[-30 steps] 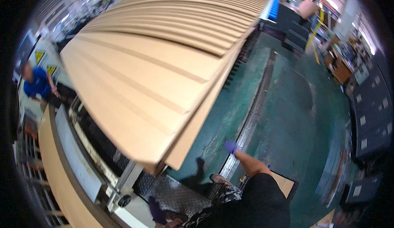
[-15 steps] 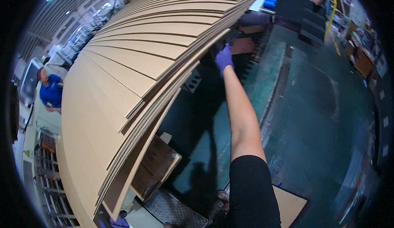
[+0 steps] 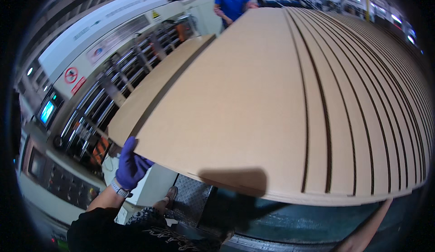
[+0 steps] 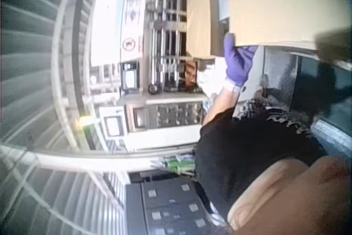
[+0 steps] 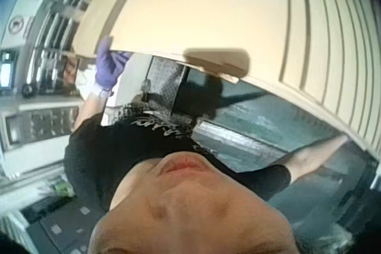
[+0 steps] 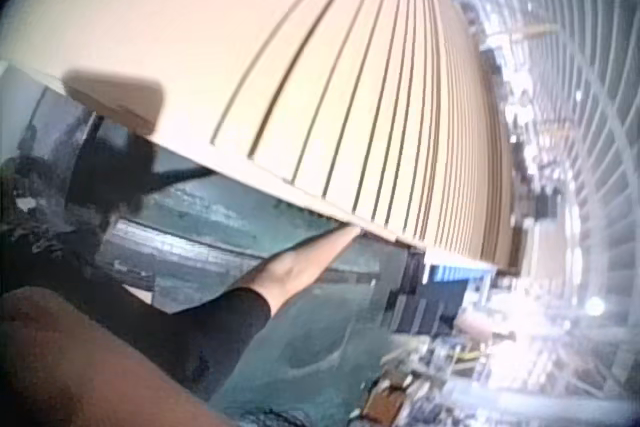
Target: The person picks up cardboard sheets from a stack and feeds them into a processing machine while a co-worker assists from the other side, and they press buttons on a control panel.
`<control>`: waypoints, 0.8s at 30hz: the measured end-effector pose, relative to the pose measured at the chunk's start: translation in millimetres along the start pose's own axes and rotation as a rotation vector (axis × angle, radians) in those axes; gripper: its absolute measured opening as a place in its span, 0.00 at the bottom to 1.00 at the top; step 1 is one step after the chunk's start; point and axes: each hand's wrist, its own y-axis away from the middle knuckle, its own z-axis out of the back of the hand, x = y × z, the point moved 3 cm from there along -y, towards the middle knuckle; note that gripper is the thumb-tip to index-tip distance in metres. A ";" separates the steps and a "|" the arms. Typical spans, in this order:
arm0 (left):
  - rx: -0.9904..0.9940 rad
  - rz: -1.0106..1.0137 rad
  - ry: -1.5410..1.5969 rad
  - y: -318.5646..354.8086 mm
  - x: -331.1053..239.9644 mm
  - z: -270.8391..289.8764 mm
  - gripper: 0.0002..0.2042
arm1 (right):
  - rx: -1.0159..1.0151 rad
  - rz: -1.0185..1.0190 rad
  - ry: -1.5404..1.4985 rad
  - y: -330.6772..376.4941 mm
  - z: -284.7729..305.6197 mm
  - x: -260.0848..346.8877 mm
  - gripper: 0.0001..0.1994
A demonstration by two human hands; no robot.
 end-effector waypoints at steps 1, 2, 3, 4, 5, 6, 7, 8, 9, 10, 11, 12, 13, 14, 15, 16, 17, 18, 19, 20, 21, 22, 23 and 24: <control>-0.020 -0.022 0.029 -2.2 1.2 2.1 0.28 | 0.017 0.003 0.042 -0.5 0.7 1.2 0.27; -0.059 -0.041 0.024 -1.0 3.9 -10.9 0.28 | 0.017 -0.008 0.087 -0.9 3.5 -2.8 0.27; 0.025 -0.005 0.050 2.3 1.1 -6.0 0.27 | 0.035 -0.011 0.102 -0.6 4.6 -4.9 0.27; -0.005 -0.008 0.012 2.6 0.5 10.7 0.27 | 0.040 -0.005 0.115 0.9 3.4 2.7 0.27; -0.027 -0.007 -0.022 1.4 0.2 23.9 0.26 | 0.042 -0.009 0.124 -1.8 5.4 2.4 0.27; -0.010 0.011 0.005 3.0 2.2 23.3 0.25 | 0.050 -0.008 0.144 0.4 4.6 3.0 0.27; -0.025 -0.015 0.007 4.6 0.9 19.6 0.25 | 0.056 -0.007 0.145 0.6 3.6 4.1 0.27; -0.033 -0.033 0.012 5.1 2.8 12.7 0.24 | 0.051 -0.006 0.150 1.5 3.4 3.8 0.27; -0.039 -0.047 0.016 3.1 4.9 8.6 0.24 | 0.056 -0.016 0.154 2.1 4.1 -1.8 0.27; -0.024 0.045 0.061 -3.5 6.3 26.3 0.24 | 0.052 -0.022 0.160 0.2 6.0 -8.7 0.27; 0.032 0.108 0.146 -4.0 5.0 30.4 0.24 | 0.053 -0.033 0.156 -0.6 6.2 -13.1 0.27; 0.088 0.180 0.230 -5.4 4.9 33.6 0.24 | 0.054 -0.030 0.147 -0.2 7.0 -13.3 0.27; 0.157 0.273 0.317 -11.9 8.4 36.5 0.24 | 0.047 -0.039 0.149 0.5 10.9 -17.3 0.27; 0.122 0.209 0.273 -15.1 8.8 37.5 0.25 | 0.049 -0.053 0.144 1.3 16.9 -18.7 0.27; -0.032 0.112 0.213 -15.4 7.6 22.1 0.25 | 0.040 -0.070 0.159 1.8 28.5 -23.2 0.27; -0.055 0.100 0.221 -11.3 0.2 20.4 0.26 | 0.050 -0.070 0.137 5.7 26.6 -7.4 0.27; -0.067 0.099 0.238 -11.3 -3.1 19.4 0.26 | 0.057 -0.076 0.131 6.3 29.3 -0.9 0.27; -0.112 -0.038 0.083 -11.9 -3.3 14.6 0.26 | 0.065 -0.079 0.132 9.7 28.9 5.0 0.27; -0.124 -0.079 0.040 -15.6 -4.9 16.6 0.26 | 0.072 -0.087 0.130 12.8 29.3 6.4 0.27; -0.090 -0.075 0.052 -16.3 -7.1 27.0 0.25 | 0.082 -0.096 0.133 14.1 29.8 4.2 0.27; -0.060 -0.075 0.066 -17.4 -10.1 35.2 0.24 | 0.089 -0.104 0.128 20.5 28.7 0.5 0.27; -0.045 -0.108 0.003 -19.0 -11.2 36.2 0.24 | 0.094 -0.101 0.125 22.8 28.7 6.0 0.27; -0.020 -0.142 -0.062 -21.6 -11.5 31.0 0.23 | 0.100 -0.121 0.135 27.8 32.9 -7.0 0.27; 0.012 -0.147 -0.070 -23.2 -10.3 27.7 0.22 | 0.101 -0.130 0.136 28.8 34.1 -14.6 0.27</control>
